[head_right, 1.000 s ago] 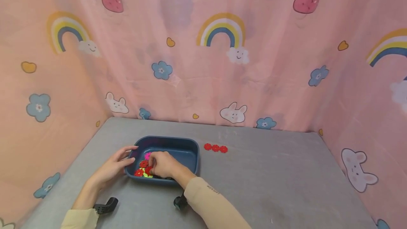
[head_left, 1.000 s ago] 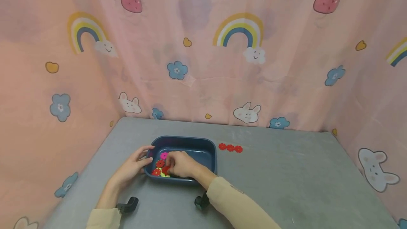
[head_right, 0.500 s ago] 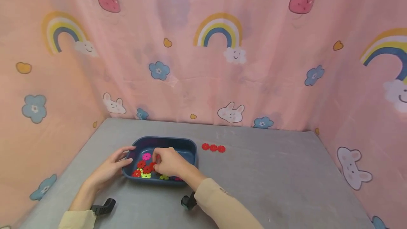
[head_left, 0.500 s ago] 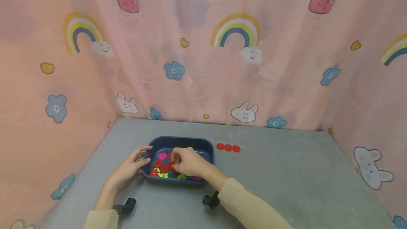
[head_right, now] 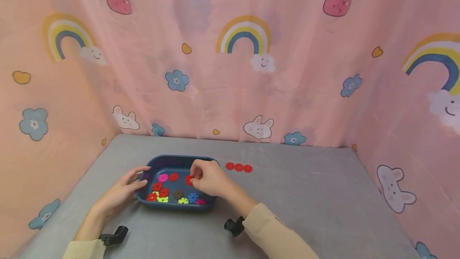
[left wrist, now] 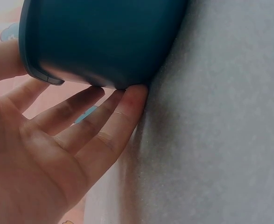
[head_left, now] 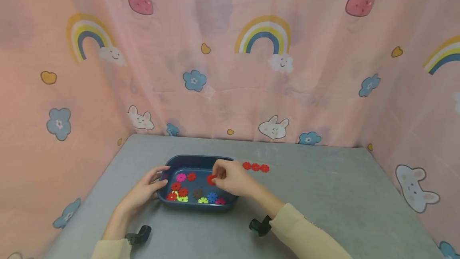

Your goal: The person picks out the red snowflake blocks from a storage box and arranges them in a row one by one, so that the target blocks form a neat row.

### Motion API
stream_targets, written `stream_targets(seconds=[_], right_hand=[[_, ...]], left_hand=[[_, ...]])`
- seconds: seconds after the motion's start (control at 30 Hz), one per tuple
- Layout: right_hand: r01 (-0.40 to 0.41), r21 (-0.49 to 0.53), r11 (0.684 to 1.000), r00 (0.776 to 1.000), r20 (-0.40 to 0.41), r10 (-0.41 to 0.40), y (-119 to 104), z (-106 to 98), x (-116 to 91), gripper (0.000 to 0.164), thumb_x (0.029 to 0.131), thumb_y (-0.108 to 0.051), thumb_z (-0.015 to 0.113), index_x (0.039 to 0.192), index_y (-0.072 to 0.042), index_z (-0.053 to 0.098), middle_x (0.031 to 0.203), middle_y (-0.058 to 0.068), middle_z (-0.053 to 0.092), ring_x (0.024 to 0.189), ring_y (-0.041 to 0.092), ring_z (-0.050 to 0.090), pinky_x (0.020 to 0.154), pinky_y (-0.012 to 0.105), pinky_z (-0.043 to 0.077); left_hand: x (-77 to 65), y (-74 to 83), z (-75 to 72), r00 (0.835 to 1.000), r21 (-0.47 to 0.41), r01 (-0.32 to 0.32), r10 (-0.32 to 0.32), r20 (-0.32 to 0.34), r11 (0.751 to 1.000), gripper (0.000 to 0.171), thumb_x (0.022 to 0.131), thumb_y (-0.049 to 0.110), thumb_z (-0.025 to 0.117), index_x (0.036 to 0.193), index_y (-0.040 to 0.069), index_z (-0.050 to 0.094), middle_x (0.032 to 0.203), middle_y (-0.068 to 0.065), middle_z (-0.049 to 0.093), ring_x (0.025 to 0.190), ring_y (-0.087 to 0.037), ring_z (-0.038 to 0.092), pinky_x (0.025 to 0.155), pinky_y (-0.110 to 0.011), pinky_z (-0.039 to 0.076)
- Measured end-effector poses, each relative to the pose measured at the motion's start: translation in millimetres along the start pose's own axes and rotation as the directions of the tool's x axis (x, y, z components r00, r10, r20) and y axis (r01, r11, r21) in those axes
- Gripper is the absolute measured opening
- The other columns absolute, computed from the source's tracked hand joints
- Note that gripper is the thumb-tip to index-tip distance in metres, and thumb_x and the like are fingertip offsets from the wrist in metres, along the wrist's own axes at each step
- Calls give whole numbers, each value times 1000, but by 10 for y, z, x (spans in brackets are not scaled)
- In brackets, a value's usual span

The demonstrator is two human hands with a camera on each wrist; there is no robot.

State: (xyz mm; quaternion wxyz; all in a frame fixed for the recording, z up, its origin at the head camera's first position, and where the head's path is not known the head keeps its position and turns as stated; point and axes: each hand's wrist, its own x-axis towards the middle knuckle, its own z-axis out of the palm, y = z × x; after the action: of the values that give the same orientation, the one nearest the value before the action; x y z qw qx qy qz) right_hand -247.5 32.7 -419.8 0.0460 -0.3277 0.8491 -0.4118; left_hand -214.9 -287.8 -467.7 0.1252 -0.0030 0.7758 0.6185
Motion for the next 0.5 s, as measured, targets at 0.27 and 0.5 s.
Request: stream_targets(seconds=[0.27,0.5], right_hand=[[-135,-3,991,979,-154,133,242,-288,-139,13,90,-6,74,94,-13,65,80,-4,61,72,17,57,62,29,53],[-201,18,979,955,-219,200,599,-538,-259,9,91,-4,72,95,-9,65,81,1,62,73,20,57,64,30,52]], left_hand=[[-9,10,18,1000,13,2,-2,-7,1000,52,105,16,56,154,13,38,163,-31,17,137,-45,43,98,-49,51],[-5,-2,19,1000,28,5,-4,-17,1000,52,105,18,57,154,14,39,163,-29,18,140,-45,40,99,-49,50]])
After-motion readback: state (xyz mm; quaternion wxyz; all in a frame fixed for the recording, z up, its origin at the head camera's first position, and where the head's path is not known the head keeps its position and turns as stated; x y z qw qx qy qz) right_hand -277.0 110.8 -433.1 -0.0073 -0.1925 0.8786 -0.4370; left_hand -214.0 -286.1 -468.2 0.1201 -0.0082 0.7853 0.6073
